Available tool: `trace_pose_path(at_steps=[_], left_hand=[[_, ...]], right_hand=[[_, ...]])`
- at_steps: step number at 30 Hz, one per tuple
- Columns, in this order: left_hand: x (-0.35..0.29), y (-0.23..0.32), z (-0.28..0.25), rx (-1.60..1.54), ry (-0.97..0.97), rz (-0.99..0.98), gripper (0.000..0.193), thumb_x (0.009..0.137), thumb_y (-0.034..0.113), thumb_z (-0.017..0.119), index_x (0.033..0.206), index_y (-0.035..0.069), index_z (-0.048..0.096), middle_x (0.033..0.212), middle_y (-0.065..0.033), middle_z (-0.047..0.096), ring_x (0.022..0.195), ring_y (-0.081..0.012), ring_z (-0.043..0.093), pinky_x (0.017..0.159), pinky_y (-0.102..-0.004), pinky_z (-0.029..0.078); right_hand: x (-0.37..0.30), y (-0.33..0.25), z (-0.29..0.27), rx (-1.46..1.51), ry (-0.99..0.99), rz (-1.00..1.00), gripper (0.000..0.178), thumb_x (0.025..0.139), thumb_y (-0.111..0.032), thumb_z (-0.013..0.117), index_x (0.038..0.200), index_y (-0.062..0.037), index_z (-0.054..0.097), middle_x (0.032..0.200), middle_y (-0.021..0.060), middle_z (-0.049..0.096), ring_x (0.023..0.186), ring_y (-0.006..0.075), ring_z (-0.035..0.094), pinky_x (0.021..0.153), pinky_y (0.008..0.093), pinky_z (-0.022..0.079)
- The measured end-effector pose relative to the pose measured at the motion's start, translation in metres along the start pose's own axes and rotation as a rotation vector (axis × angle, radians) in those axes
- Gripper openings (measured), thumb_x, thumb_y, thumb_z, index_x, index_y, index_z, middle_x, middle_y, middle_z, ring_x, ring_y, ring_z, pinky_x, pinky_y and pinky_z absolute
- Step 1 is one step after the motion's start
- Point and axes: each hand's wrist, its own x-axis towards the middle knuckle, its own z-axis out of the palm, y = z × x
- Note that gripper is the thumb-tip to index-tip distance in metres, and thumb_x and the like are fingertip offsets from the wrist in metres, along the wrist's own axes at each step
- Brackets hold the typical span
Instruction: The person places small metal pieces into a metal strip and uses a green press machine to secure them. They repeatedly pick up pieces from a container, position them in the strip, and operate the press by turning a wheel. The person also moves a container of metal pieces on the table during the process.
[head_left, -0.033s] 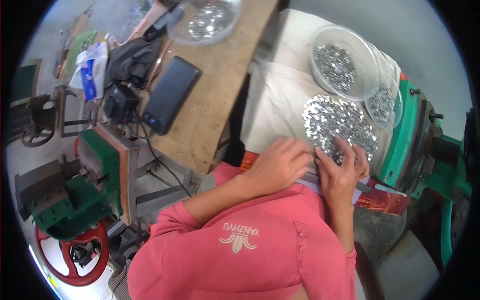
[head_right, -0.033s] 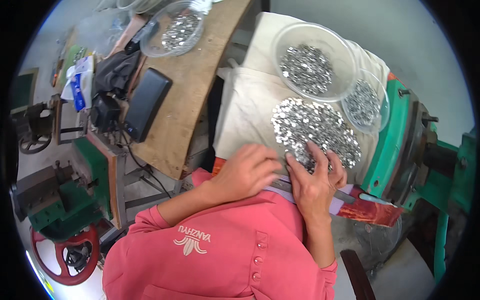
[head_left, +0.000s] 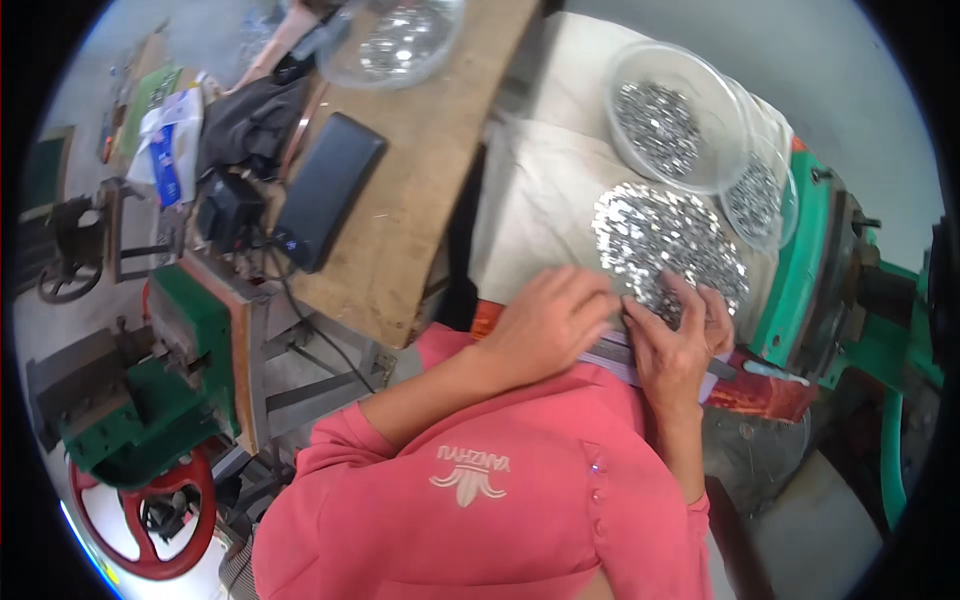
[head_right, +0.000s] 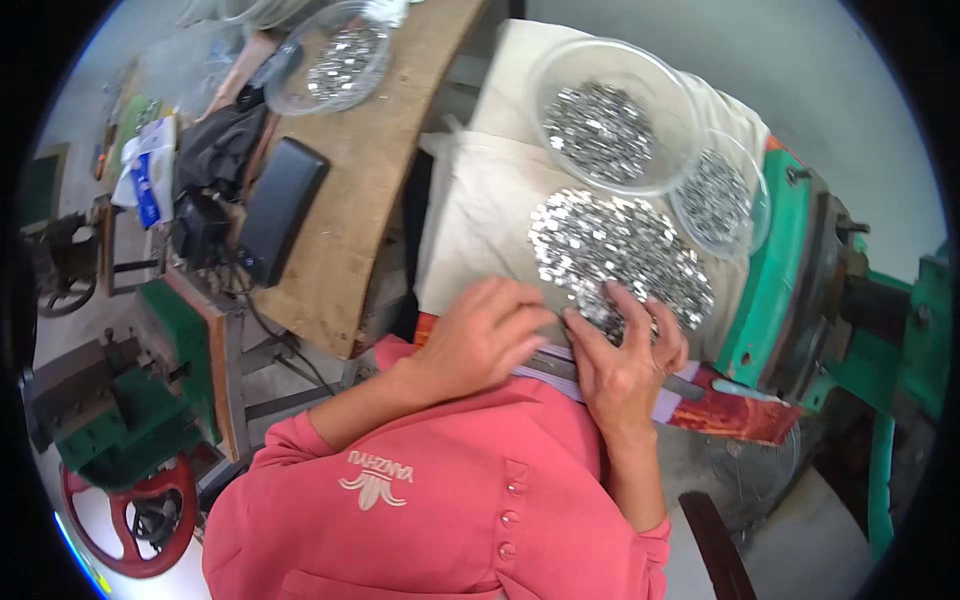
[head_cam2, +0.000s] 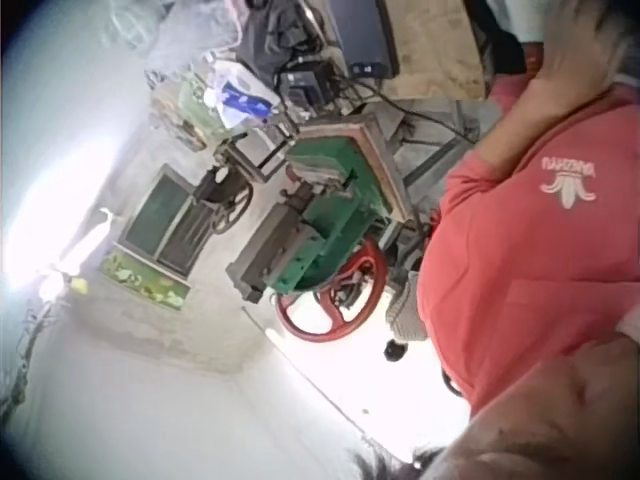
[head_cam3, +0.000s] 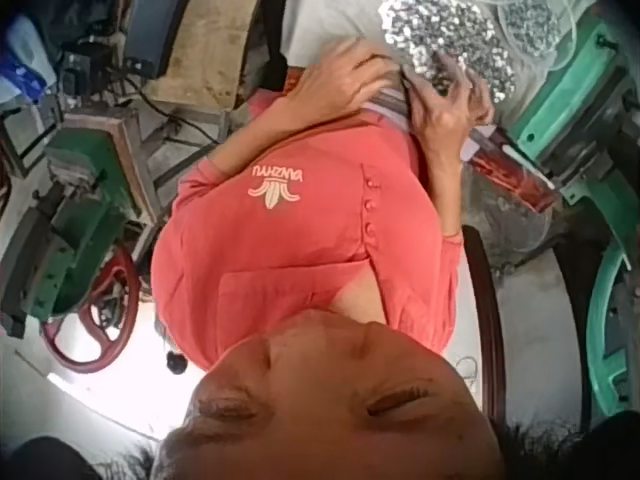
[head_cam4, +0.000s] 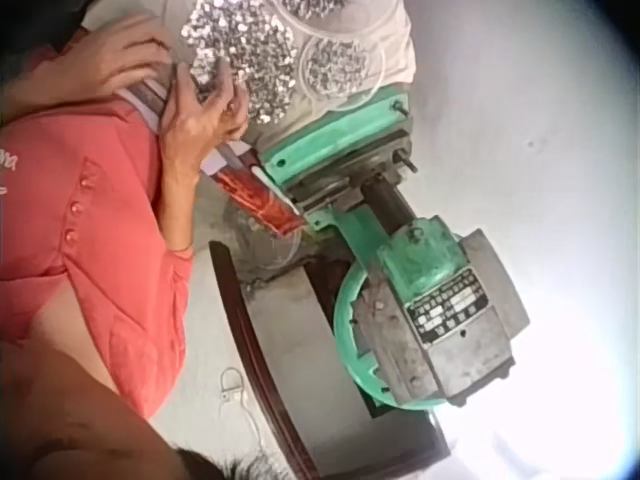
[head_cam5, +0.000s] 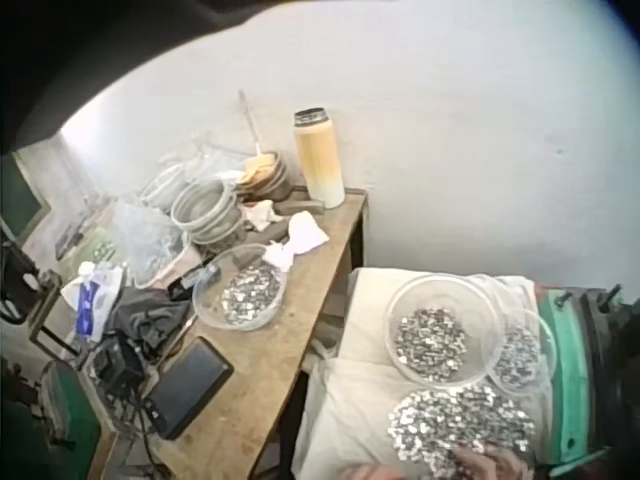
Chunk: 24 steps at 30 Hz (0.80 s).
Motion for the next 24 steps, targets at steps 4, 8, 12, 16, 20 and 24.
trace_pose_path(at_steps=[4, 8, 12, 16, 20, 24], left_hand=[[0.014, -0.002, 0.008, 0.102, -0.016, -0.041, 0.026, 0.080, 0.009, 0.070, 0.105, 0.005, 0.065, 0.107, -0.0111, 0.058, 0.097, -0.0315, 0.056, 0.083, -0.0425, 0.046], [0.017, -0.002, 0.005, 0.075, -0.053, -0.020, 0.023, 0.077, 0.002, 0.072, 0.099, 0.003, 0.065, 0.103, -0.0115, 0.059, 0.093, -0.0317, 0.056, 0.079, -0.0414, 0.046], [0.012, -0.003, -0.001, 0.059, 0.010, -0.079, 0.020, 0.075, -0.004, 0.072, 0.093, 0.001, 0.065, 0.098, -0.0123, 0.060, 0.090, -0.0320, 0.057, 0.076, -0.0396, 0.047], [0.007, -0.005, -0.004, 0.071, 0.064, -0.114, 0.020, 0.074, -0.006, 0.071, 0.092, 0.000, 0.065, 0.097, -0.0126, 0.060, 0.089, -0.0311, 0.057, 0.076, -0.0387, 0.047], [0.006, -0.005, -0.003, 0.076, 0.076, -0.122, 0.020, 0.074, -0.006, 0.071, 0.093, 0.000, 0.066, 0.096, -0.0121, 0.060, 0.088, -0.0301, 0.058, 0.074, -0.0383, 0.047], [0.015, -0.001, 0.001, 0.086, 0.066, -0.089, 0.020, 0.074, -0.003, 0.073, 0.092, 0.001, 0.067, 0.095, -0.0113, 0.060, 0.087, -0.0293, 0.058, 0.073, -0.0386, 0.047]], right_hand=[[-0.003, 0.007, -0.007, 0.098, 0.089, 0.091, 0.017, 0.071, -0.021, 0.082, 0.087, -0.0251, 0.077, 0.122, -0.0012, 0.063, 0.121, 0.0300, 0.044, 0.103, 0.0412, 0.025], [-0.006, 0.014, -0.009, 0.144, 0.116, 0.161, 0.015, 0.071, -0.018, 0.082, 0.085, -0.0221, 0.076, 0.119, -0.0015, 0.063, 0.120, 0.0300, 0.045, 0.101, 0.0409, 0.026], [-0.003, 0.011, -0.005, 0.152, 0.123, 0.129, 0.013, 0.073, -0.018, 0.081, 0.085, -0.0214, 0.075, 0.118, -0.0022, 0.063, 0.119, 0.0287, 0.046, 0.099, 0.0418, 0.026], [0.007, 0.005, 0.004, 0.159, 0.132, 0.057, 0.013, 0.073, -0.019, 0.080, 0.085, -0.0207, 0.074, 0.117, -0.0029, 0.063, 0.119, 0.0262, 0.046, 0.097, 0.0424, 0.027], [0.020, 0.002, 0.010, 0.127, 0.096, 0.006, 0.011, 0.073, -0.020, 0.078, 0.083, -0.0197, 0.073, 0.120, -0.0034, 0.061, 0.121, 0.0248, 0.044, 0.097, 0.0423, 0.026], [0.024, 0.000, 0.011, 0.149, 0.085, -0.036, 0.010, 0.071, -0.018, 0.075, 0.080, -0.0179, 0.071, 0.119, -0.0050, 0.061, 0.121, 0.0238, 0.044, 0.098, 0.0424, 0.026]])
